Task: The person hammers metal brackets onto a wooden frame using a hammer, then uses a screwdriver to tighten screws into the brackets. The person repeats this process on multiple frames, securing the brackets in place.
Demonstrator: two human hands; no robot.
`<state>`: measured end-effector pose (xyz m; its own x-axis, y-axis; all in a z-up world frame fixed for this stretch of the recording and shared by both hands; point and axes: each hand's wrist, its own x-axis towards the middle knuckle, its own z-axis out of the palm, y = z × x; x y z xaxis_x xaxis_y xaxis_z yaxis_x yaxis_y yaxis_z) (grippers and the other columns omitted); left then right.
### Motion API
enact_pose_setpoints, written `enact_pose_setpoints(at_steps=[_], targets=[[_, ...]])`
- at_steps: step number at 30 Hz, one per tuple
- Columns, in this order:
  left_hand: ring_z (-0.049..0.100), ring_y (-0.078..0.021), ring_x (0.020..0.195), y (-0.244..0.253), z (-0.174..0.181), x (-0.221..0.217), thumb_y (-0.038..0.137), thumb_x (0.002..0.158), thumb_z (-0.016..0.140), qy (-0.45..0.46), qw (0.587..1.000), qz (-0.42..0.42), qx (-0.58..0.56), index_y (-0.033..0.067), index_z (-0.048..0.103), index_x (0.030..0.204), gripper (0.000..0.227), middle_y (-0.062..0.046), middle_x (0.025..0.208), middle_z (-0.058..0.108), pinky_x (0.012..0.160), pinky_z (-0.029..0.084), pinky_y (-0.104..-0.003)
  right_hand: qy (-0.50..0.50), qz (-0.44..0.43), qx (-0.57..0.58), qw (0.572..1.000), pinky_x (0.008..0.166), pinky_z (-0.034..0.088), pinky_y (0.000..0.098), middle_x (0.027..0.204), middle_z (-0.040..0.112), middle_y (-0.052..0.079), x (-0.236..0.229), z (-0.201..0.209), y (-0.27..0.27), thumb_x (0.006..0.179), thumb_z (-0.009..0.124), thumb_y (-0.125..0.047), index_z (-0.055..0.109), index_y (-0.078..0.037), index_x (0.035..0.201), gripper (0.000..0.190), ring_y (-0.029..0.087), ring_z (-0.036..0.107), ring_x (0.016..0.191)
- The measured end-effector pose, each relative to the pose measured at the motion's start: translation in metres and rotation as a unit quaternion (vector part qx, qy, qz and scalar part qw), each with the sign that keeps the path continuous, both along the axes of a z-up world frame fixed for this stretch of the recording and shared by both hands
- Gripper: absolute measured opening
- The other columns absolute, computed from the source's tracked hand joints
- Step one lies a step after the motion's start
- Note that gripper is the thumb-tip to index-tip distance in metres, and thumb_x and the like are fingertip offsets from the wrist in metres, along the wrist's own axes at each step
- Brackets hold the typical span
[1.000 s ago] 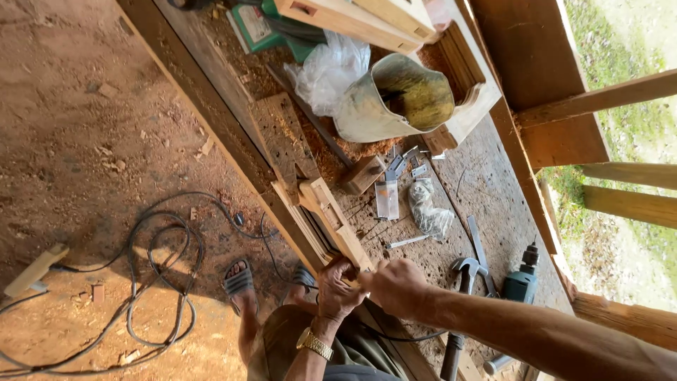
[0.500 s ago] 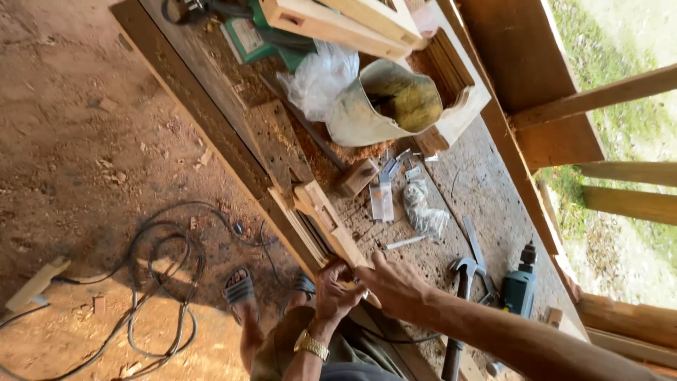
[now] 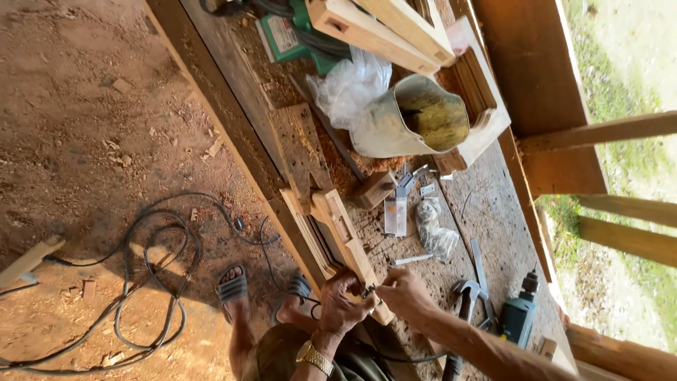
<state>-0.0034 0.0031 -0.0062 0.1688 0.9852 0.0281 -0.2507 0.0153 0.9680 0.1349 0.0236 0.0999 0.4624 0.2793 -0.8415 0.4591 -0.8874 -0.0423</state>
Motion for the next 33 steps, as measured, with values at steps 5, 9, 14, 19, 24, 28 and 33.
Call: enact_pose_setpoints(at_steps=[5,9,14,19,24,28,33], targets=[[0.057,-0.014,0.058,-0.006,-0.009,0.004,0.051,0.076,0.072,0.022,1.0,0.0,0.001,0.012,0.063,0.073,0.04,-0.001,0.07,0.064,0.053,0.052,-0.029,-0.002,0.027,0.017,0.999,0.035,0.039,0.023,0.075,0.057,0.005,0.003,0.006,-0.013,0.098,0.07,-0.019,0.061,-0.005,0.111,0.021,0.013,0.047,0.049],[0.054,-0.0108,0.059,-0.004,0.001,0.002,0.055,0.083,0.072,-0.024,0.999,0.016,0.034,0.0153,0.061,0.076,0.042,0.002,0.071,0.061,0.055,0.052,-0.026,-0.029,0.535,0.095,0.839,0.038,0.052,0.0263,0.119,0.05,0.021,0.012,-0.002,-0.021,0.081,0.066,0.011,0.053,-0.002,0.123,0.046,0.017,0.053,0.059],[0.043,-0.0105,0.051,-0.005,0.006,0.002,0.033,0.08,0.075,0.045,0.998,0.038,0.024,0.0143,0.056,0.071,0.028,0.002,0.064,0.055,0.043,0.039,-0.027,-0.167,0.883,0.065,0.434,0.035,0.034,0.0264,0.069,0.056,0.008,0.018,-0.007,-0.03,0.105,0.059,-0.019,0.058,-0.003,0.107,0.017,0.014,0.044,0.051],[0.055,-0.0127,0.062,-0.006,0.0,0.004,0.027,0.07,0.075,-0.014,0.999,0.04,0.027,0.0157,0.057,0.074,0.021,0.001,0.076,0.061,0.055,0.049,-0.027,-0.102,0.865,-0.003,0.492,0.027,0.034,0.0292,0.062,0.052,0.006,0.015,-0.017,-0.024,0.112,0.05,-0.015,0.047,-0.011,0.103,0.011,0.013,0.042,0.043],[0.044,-0.011,0.05,0.0,0.001,-0.005,0.028,0.073,0.073,0.003,1.0,0.021,0.021,0.0151,0.058,0.069,0.02,0.002,0.062,0.056,0.044,0.041,-0.027,-0.099,0.256,0.04,0.961,0.032,0.027,0.0191,0.071,0.07,-0.002,0.006,-0.006,-0.009,0.087,0.073,-0.016,0.076,-0.014,0.087,0.003,0.003,0.039,0.041],[0.043,-0.0111,0.051,-0.01,-0.021,0.011,0.053,0.082,0.069,0.021,0.998,0.044,0.037,0.0181,0.051,0.068,0.042,0.004,0.064,0.053,0.043,0.04,-0.028,-0.059,-0.049,0.069,0.995,0.036,0.039,0.0211,0.071,0.063,0.008,-0.008,0.005,-0.012,0.091,0.073,-0.005,0.073,-0.001,0.094,0.005,0.012,0.049,0.048],[0.051,-0.0116,0.049,-0.015,-0.032,0.017,0.068,0.088,0.062,0.075,0.991,0.067,0.088,0.0122,0.06,0.073,0.057,-0.001,0.066,0.059,0.043,0.046,-0.029,-0.008,0.315,0.136,0.939,0.034,0.043,0.0224,0.072,0.054,-0.001,0.042,-0.035,-0.039,0.098,0.069,-0.012,0.05,-0.013,0.095,0.019,0.009,0.046,0.051]])
